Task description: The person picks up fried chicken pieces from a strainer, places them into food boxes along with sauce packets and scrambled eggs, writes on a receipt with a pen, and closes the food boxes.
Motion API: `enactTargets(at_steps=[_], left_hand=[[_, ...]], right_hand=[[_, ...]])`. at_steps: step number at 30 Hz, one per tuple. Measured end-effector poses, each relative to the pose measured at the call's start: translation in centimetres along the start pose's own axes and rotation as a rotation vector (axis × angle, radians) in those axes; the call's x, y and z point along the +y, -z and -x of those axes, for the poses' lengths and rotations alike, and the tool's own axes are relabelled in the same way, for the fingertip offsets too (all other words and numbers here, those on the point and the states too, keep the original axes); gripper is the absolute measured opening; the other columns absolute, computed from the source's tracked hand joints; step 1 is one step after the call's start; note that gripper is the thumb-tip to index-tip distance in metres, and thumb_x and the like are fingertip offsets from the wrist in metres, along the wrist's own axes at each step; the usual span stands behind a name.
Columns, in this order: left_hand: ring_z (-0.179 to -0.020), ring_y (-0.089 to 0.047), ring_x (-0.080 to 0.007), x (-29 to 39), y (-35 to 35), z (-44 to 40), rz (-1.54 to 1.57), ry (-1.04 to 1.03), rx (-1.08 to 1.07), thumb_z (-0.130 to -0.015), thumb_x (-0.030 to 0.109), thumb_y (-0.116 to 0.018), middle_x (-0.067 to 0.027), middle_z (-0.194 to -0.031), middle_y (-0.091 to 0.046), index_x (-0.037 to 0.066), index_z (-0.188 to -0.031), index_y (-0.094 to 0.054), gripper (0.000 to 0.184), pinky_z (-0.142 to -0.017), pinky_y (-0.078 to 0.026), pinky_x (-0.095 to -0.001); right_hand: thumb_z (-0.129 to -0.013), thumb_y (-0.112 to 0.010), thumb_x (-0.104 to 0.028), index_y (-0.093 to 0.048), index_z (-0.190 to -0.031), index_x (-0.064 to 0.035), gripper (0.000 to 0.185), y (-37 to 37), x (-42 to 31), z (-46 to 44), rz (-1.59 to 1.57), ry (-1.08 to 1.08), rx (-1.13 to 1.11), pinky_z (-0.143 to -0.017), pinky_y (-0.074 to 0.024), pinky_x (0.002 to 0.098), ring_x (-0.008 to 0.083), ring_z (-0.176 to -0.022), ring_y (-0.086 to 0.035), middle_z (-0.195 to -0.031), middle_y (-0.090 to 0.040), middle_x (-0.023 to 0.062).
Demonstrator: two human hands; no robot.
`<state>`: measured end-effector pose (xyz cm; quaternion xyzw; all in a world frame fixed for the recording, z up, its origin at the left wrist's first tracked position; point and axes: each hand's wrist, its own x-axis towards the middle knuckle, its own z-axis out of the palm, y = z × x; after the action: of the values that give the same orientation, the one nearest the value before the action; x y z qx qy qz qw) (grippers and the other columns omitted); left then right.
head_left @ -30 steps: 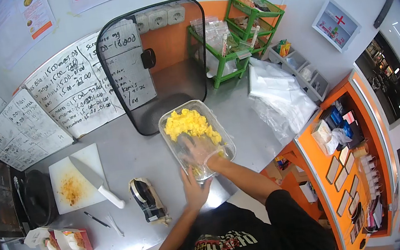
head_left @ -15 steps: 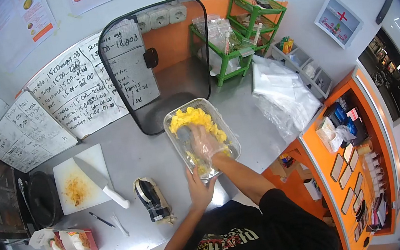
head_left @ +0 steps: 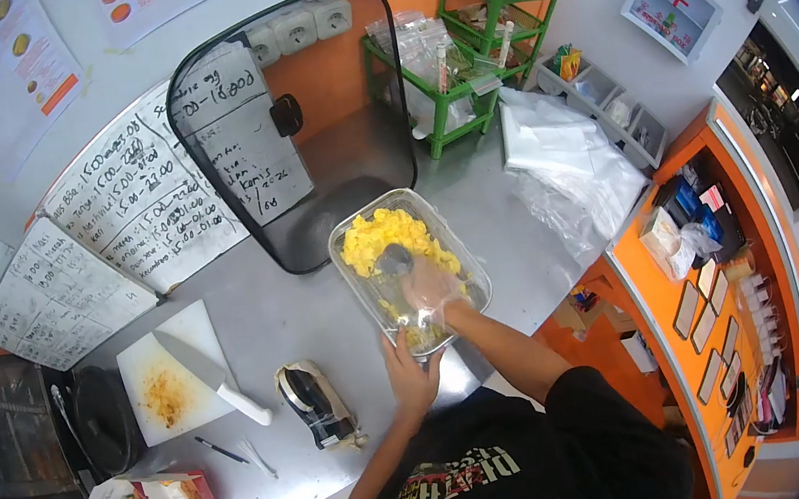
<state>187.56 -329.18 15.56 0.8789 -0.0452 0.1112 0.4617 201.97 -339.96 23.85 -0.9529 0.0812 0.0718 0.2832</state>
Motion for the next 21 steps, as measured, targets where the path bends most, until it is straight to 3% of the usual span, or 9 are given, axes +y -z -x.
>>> enactTargets(at_steps=[3, 5, 7, 9, 12, 15, 18, 21], left_hand=[[-0.132, -0.038, -0.0593, 0.2, 0.0, -0.1, -0.018, -0.001, -0.010, -0.087, 0.039, -0.077, -0.0443, -0.149, -0.026, -0.006, -0.146, -0.036, 0.085, -0.110, -0.035, -0.0552], [-0.131, -0.039, -0.0588, -0.2, -0.2, 0.2, -0.022, 0.000, -0.009, -0.087, 0.038, -0.077, -0.0438, -0.149, -0.027, -0.005, -0.147, -0.036, 0.085, -0.109, -0.036, -0.0551], [-0.130, -0.040, -0.0585, -0.4, -0.4, 0.3, -0.023, -0.015, 0.004, -0.087, 0.038, -0.078, -0.0433, -0.149, -0.027, -0.005, -0.147, -0.035, 0.085, -0.109, -0.036, -0.0548], [-0.132, -0.038, -0.0575, -0.2, -0.4, 0.2, -0.021, -0.006, -0.007, -0.087, 0.036, -0.078, -0.0425, -0.149, -0.027, -0.005, -0.148, -0.034, 0.086, -0.110, -0.034, -0.0541], [-0.136, -0.035, -0.0556, 0.1, -0.1, 0.0, -0.024, 0.030, -0.042, -0.087, 0.031, -0.077, -0.0410, -0.150, -0.028, -0.005, -0.149, -0.031, 0.086, -0.113, -0.031, -0.0529], [-0.132, -0.038, -0.0558, -0.7, -0.4, 0.7, -0.035, 0.030, -0.047, -0.088, 0.034, -0.076, -0.0412, -0.149, -0.030, -0.005, -0.149, -0.032, 0.085, -0.111, -0.032, -0.0539], [-0.130, -0.039, -0.0573, -1.0, -0.9, 0.6, -0.001, 0.009, -0.040, -0.088, 0.037, -0.076, -0.0432, -0.148, -0.030, -0.005, -0.148, -0.034, 0.084, -0.108, -0.033, -0.0563], [-0.130, -0.039, -0.0573, -0.7, -0.8, 0.6, 0.010, 0.002, -0.038, -0.088, 0.037, -0.075, -0.0434, -0.148, -0.030, -0.005, -0.149, -0.033, 0.085, -0.108, -0.033, -0.0563]], right_hand=[[-0.104, -0.042, -0.038, -0.056, -0.127, 0.0021, 0.048, -2.5, 3.0, -1.5, 0.002, 0.128, -0.194, -0.097, -0.0475, 0.0540, 0.0478, -0.111, -0.062, -0.118, -0.064, 0.0304], [-0.106, -0.038, -0.040, -0.055, -0.128, 0.0018, 0.051, -3.8, 4.3, -1.7, -0.299, -0.036, -0.142, -0.097, -0.0471, 0.0544, 0.0474, -0.112, -0.062, -0.120, -0.064, 0.0291], [-0.106, -0.038, -0.038, -0.054, -0.128, 0.0018, 0.048, -4.4, 4.7, -1.9, -0.379, -0.132, -0.014, -0.095, -0.0484, 0.0534, 0.0462, -0.112, -0.062, -0.120, -0.063, 0.0284], [-0.105, -0.043, -0.031, -0.054, -0.128, 0.0021, 0.042, -4.3, 4.3, -2.4, -0.227, -0.151, 0.177, -0.092, -0.0513, 0.0510, 0.0444, -0.109, -0.064, -0.120, -0.063, 0.0281], [-0.098, -0.046, -0.009, -0.046, -0.137, 0.0060, 0.042, -2.8, 3.2, -1.9, 0.206, 0.150, 0.176, -0.095, -0.0529, 0.0479, 0.0440, -0.109, -0.063, -0.125, -0.059, 0.0291], [-0.091, -0.054, -0.006, -0.055, -0.124, 0.0033, 0.035, -3.1, 4.4, -0.8, 0.370, 0.395, 0.096, -0.082, -0.0582, 0.0442, 0.0388, -0.103, -0.067, -0.115, -0.060, 0.0259], [-0.091, -0.053, -0.007, -0.054, -0.125, 0.0047, 0.035, -2.0, 5.7, 0.3, 0.501, 0.565, -0.130, -0.083, -0.0581, 0.0458, 0.0380, -0.102, -0.068, -0.114, -0.060, 0.0246], [-0.092, -0.053, -0.006, -0.054, -0.124, 0.0047, 0.034, -0.6, 5.0, 0.6, 0.399, 0.627, -0.102, -0.081, -0.0591, 0.0442, 0.0367, -0.099, -0.070, -0.113, -0.060, 0.0248]])
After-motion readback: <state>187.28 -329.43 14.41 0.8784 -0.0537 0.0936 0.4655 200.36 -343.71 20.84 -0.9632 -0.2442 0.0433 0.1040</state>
